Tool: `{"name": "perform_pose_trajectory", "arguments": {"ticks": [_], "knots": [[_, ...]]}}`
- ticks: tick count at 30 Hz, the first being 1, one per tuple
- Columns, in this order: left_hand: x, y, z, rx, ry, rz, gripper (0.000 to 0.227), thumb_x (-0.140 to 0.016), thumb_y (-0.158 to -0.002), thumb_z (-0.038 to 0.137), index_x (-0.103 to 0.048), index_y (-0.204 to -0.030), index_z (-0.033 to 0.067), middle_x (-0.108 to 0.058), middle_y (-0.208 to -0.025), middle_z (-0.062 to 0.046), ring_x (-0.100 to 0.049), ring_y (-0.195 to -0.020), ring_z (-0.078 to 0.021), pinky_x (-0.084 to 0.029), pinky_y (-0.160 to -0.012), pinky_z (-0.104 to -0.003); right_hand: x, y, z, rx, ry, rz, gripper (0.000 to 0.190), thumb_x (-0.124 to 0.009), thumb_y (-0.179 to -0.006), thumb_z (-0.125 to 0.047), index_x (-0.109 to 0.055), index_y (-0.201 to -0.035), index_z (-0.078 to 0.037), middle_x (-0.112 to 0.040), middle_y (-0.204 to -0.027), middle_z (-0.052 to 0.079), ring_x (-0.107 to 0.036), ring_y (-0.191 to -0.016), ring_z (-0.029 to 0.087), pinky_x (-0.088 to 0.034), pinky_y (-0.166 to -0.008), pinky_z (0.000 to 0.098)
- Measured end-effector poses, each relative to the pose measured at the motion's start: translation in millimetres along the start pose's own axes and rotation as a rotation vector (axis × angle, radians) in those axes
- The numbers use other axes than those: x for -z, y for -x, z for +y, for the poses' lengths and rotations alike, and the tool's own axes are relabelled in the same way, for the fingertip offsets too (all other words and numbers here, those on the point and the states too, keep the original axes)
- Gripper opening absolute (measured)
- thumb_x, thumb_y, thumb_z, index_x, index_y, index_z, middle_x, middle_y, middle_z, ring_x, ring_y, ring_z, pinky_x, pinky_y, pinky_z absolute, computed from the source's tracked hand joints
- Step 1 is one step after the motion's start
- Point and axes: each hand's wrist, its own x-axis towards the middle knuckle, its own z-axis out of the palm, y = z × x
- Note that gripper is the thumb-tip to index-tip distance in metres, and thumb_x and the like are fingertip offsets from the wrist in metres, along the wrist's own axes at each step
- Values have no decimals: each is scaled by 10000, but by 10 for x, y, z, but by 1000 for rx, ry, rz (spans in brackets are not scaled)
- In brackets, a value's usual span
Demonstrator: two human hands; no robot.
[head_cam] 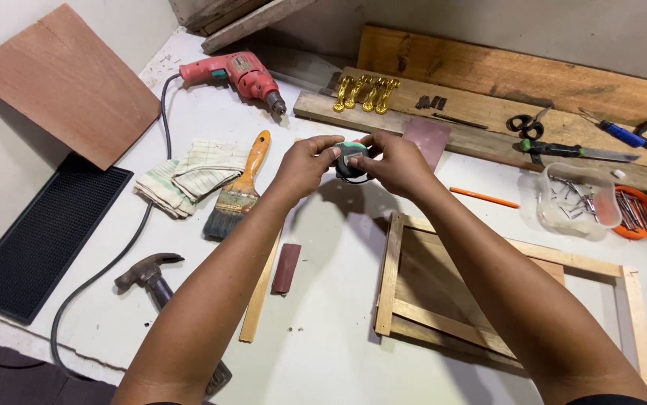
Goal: The person assembles a wooden frame on a workbench, aligning thin wood strips around a wooden panel and hammering nails to fasten the corners. They apply a coating to the frame with a brush, use a tape measure to check dimensions, and sort through a pile of wood strips to select pieces.
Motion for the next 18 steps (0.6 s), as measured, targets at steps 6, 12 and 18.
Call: {"name": "perform_pose_trajectory", "arguments": {"ticks": [6, 12, 18], "knots": [[-35, -193, -133, 111, -239, -28, 302, -680, -953, 221, -737, -1230, 115, -791, -1065, -80, -752, -873, -152, -613, -784, -312, -171, -184, 179, -63, 269, -77, 548, -781, -850, -495, -738, -1173, -55, -767, -1005, 182, -744, -901, 332, -578, -800, 447], [-25, -216, -173, 126, -495, -19, 301, -676, -933, 272, -767, -1182, 131, -801, -1065, -119, -765, -936, -233, -575, -876, -360, -204, -157, 123, -52, 296, -107, 481, -759, -888, -455, -754, -1192, -82, -747, -1065, 172, -717, -962, 342, -558, -836, 473], [-271, 377, 495, -285, -879, 305, 317, -743, -868, 286, -786, -1135, 120, -754, -1058, -169, -696, -972, -335, -518, -815, -457, 138, 299, 123, 30, 244, -7, 453, -712, -938, -428, -692, -1286, -139, -682, -1244, 122, -663, -1121, 297, -522, -960, 438]]}}
